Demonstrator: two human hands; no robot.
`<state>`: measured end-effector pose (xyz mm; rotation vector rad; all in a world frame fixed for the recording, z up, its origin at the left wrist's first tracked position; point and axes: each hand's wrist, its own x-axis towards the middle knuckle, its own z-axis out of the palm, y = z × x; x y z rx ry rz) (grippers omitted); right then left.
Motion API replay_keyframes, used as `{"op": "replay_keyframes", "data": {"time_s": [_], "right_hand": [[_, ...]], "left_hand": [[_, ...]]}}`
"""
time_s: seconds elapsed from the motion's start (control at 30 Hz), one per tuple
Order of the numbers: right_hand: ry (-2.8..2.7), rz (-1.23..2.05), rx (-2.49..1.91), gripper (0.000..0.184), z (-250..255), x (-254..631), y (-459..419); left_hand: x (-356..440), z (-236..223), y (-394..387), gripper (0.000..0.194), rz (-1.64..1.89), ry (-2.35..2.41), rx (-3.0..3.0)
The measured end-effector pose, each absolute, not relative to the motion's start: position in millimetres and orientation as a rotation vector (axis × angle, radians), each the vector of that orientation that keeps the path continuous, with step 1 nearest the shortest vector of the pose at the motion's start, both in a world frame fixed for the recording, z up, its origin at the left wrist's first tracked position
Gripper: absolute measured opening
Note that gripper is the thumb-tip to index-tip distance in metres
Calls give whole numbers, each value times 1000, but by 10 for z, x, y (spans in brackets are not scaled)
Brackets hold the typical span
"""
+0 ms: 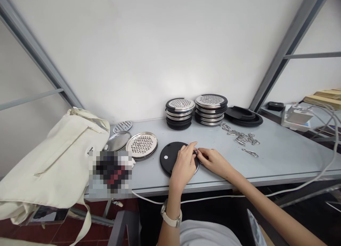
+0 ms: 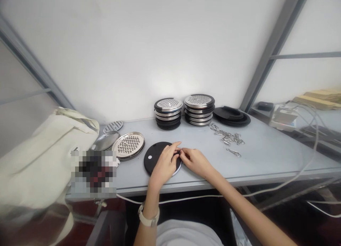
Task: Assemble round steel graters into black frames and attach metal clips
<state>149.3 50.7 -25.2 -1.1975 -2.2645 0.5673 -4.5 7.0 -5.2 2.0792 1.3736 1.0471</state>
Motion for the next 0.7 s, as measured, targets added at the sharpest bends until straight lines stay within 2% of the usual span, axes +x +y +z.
{"op": "replay_keyframes", "data": {"time_s": [0.33, 0.7], "right_hand": [[-2216, 587, -1225, 34, -230, 1473, 481], [-2148, 593, -1256, 24, -293, 1479, 504]], "left_hand": [[-39, -19, 44, 49, 999, 1404, 2123], [-32, -26, 57, 48, 1013, 1391, 2131]]}}
